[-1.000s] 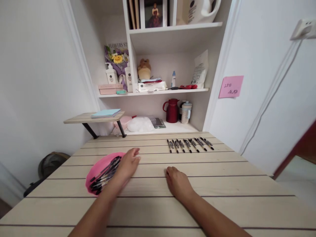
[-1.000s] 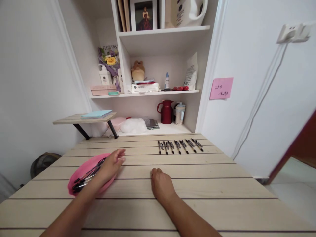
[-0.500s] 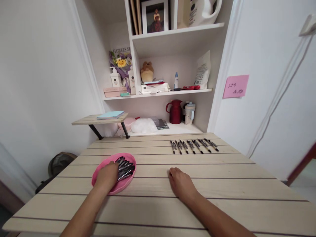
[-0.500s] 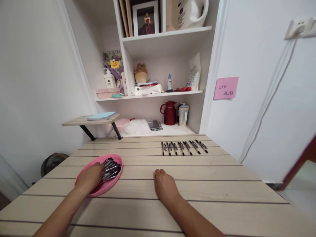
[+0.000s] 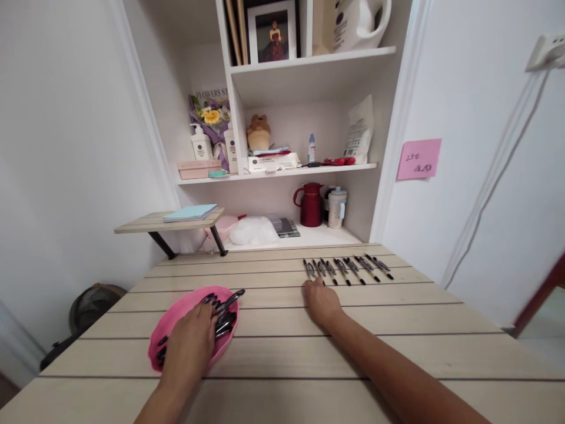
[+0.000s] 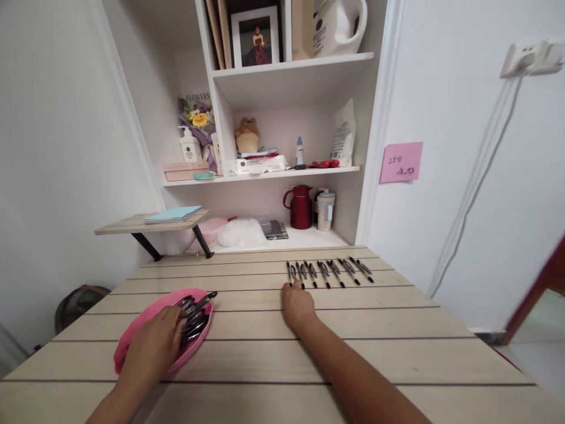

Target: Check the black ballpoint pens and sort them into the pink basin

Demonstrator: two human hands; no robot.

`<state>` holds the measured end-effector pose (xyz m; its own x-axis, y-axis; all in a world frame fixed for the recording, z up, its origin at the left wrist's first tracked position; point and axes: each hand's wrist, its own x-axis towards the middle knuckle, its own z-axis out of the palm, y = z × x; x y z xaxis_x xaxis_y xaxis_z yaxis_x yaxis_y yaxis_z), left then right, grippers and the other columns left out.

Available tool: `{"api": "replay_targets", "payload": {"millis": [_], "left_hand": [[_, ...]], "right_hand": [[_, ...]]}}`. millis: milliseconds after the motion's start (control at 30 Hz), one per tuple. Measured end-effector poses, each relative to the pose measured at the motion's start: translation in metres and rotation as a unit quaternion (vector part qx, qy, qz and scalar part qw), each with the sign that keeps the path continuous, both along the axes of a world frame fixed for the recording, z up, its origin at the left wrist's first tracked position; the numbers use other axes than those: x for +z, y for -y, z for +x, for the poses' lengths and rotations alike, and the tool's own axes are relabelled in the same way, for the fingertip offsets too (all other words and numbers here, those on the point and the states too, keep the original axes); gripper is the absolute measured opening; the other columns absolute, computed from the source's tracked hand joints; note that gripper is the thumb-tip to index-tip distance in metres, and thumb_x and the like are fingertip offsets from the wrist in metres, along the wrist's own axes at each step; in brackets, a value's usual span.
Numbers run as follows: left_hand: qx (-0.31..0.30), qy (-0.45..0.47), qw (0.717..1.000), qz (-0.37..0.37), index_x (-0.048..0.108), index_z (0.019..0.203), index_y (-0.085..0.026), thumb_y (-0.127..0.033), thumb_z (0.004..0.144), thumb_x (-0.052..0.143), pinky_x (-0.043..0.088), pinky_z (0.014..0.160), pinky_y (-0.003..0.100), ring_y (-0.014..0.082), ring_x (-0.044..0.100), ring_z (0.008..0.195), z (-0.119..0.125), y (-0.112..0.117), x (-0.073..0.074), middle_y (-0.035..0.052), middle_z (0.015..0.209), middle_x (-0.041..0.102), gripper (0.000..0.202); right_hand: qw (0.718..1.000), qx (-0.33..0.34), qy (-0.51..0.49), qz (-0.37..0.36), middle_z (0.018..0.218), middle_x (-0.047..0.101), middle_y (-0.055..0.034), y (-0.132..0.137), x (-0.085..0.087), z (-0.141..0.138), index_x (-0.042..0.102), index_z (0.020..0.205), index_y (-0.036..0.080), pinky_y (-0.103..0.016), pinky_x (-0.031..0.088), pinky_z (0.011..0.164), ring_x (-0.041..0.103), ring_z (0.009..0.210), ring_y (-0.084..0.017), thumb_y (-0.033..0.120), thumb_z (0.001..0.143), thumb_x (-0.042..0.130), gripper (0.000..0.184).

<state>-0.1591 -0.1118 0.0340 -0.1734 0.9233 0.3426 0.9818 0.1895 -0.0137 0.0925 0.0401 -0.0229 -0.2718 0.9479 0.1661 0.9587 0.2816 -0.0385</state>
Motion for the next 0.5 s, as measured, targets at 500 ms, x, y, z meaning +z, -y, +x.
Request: {"api": "replay_targets", "payload": {"millis": [500], "left_hand": [[-0.075, 0.043, 0.995, 0.058, 0.055, 0.080, -0.020, -0.026, 0.083, 0.036, 0.036, 0.071, 0.034, 0.0236, 0.055, 0.079, 0.026, -0.007, -0.003, 0.0077, 0.082, 0.061, 0.021]], "right_hand": [[1.000, 0.020, 0.013, 0.003, 0.101, 0.055, -0.0234, -0.005, -0.004, 0.000, 0.058, 0.098, 0.006, -0.033, 0.046, 0.064, 0.063, 0.076, -0.023, 0.008, 0.076, 0.041, 0.027]]}}
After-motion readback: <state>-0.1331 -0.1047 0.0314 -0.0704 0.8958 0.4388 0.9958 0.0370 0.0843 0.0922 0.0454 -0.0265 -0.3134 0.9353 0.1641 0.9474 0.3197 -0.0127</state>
